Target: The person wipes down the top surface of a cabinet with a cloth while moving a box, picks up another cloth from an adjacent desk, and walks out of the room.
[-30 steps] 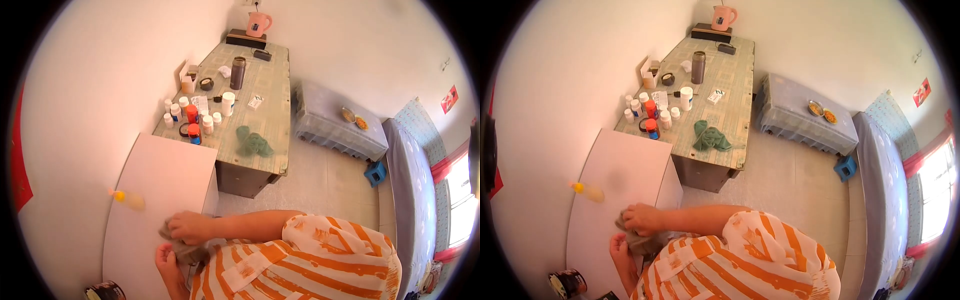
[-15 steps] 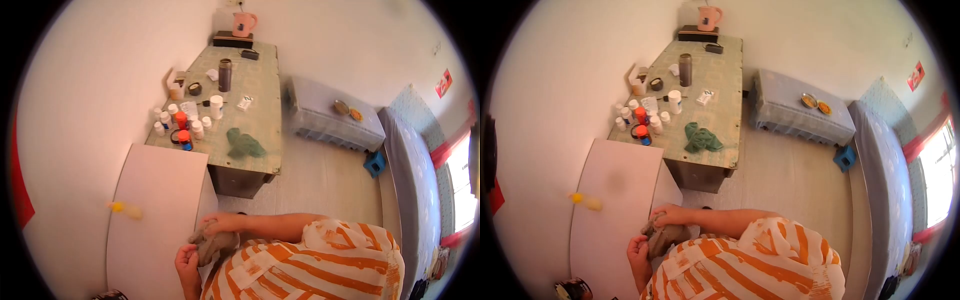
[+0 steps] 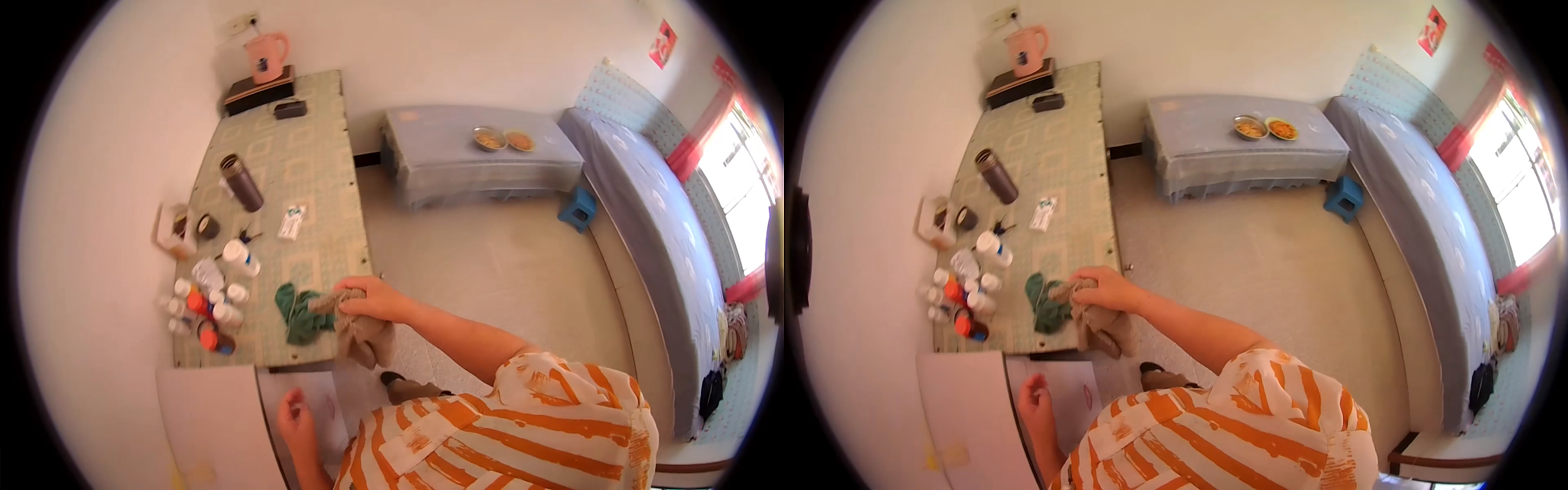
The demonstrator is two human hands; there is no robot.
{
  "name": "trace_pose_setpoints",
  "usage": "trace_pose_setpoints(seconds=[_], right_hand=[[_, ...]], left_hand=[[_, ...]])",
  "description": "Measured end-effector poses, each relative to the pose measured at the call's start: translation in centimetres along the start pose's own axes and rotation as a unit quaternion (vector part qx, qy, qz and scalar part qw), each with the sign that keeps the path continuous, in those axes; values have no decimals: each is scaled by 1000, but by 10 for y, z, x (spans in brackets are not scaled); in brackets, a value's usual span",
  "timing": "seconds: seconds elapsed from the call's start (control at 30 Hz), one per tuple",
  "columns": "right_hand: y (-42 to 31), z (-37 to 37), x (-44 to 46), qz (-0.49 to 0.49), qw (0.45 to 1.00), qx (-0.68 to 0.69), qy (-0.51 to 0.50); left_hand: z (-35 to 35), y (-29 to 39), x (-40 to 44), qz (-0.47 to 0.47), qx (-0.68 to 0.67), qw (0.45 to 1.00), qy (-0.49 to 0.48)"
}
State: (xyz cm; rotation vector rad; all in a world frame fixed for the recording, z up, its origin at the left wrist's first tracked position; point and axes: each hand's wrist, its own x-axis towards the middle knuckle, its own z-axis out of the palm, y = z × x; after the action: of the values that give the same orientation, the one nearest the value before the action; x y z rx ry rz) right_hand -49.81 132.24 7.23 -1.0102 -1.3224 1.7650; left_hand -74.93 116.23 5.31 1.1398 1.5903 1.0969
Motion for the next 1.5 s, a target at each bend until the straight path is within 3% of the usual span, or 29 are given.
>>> trace_pose_setpoints(seconds=[0.03, 0.07, 0.13, 0.2, 0.23, 0.3, 0.4, 0.47, 0.53, 0.6, 0.63, 0.7, 0.77, 0.8, 0.83, 0.9, 0.97, 1.03, 1.1, 1.2, 1.27, 1.4, 1.5], right_hand=[[9, -17, 14, -61, 990, -115, 50], [18, -34, 30, -121, 961, -228, 98], [69, -49, 51, -116, 948, -267, 128], [111, -49, 64, -291, 806, -497, 139], [109, -43, 62, -293, 804, -497, 145], [102, -25, 47, -195, 843, -478, 152], [98, -11, 20, -141, 827, -524, 143], [108, 1, -2, -131, 798, -588, 26], [112, 21, -41, -152, 842, -518, -22], [109, 41, -79, 42, 896, -426, -119], [122, 47, -94, 46, 899, -425, -96], [149, 42, -124, 55, 985, -156, -43], [136, 29, -160, 74, 986, -149, 28], [127, 22, -179, 91, 984, -138, 69], [124, 15, -198, 77, 977, -149, 135], [132, -9, -232, 93, 965, -137, 202], [128, -18, -268, 104, 953, -122, 256], [110, -18, -307, 118, 923, -32, 365], [127, -29, -337, 105, 914, -25, 391], [142, -34, -378, 132, 881, -29, 452], [150, -43, -411, 101, 863, -22, 494], [166, -79, -497, 87, 888, 15, 451], [169, -78, -568, 70, 807, 87, 580]], left_hand=[[10, 2, 22, 30, 96, 995, 0], [21, 4, 42, 38, 95, 995, -6], [43, 0, 79, 188, 250, 950, -2], [56, -11, 105, 224, 317, 921, -26], [62, -9, 110, 224, 354, 907, -31], [68, -16, 119, 236, 384, 892, -35], [67, -18, 127, 211, 364, 907, -26], [63, -23, 131, 221, 360, 906, -32], [63, -24, 133, 233, 347, 907, -42], [65, -25, 137, 191, 453, 871, -9], [63, -32, 143, 246, 458, 854, 2], [55, -59, 170, 277, 397, 875, -4], [53, -69, 184, 215, 202, 955, -37], [50, -73, 182, 159, 26, 982, -94], [48, -65, 180, 91, -144, 974, -152], [52, -3, 111, 352, 46, 924, -145], [74, 25, 73, 382, 63, 912, -135], [109, 40, 41, 313, 22, 930, -190], [154, 45, 13, 207, -29, 941, -267], [223, 47, -29, 69, -80, 921, -375], [267, 45, -58, 8, -99, 898, -429], [350, 45, -116, -66, -111, 852, -507], [401, 42, -153, -96, -105, 815, -562]])
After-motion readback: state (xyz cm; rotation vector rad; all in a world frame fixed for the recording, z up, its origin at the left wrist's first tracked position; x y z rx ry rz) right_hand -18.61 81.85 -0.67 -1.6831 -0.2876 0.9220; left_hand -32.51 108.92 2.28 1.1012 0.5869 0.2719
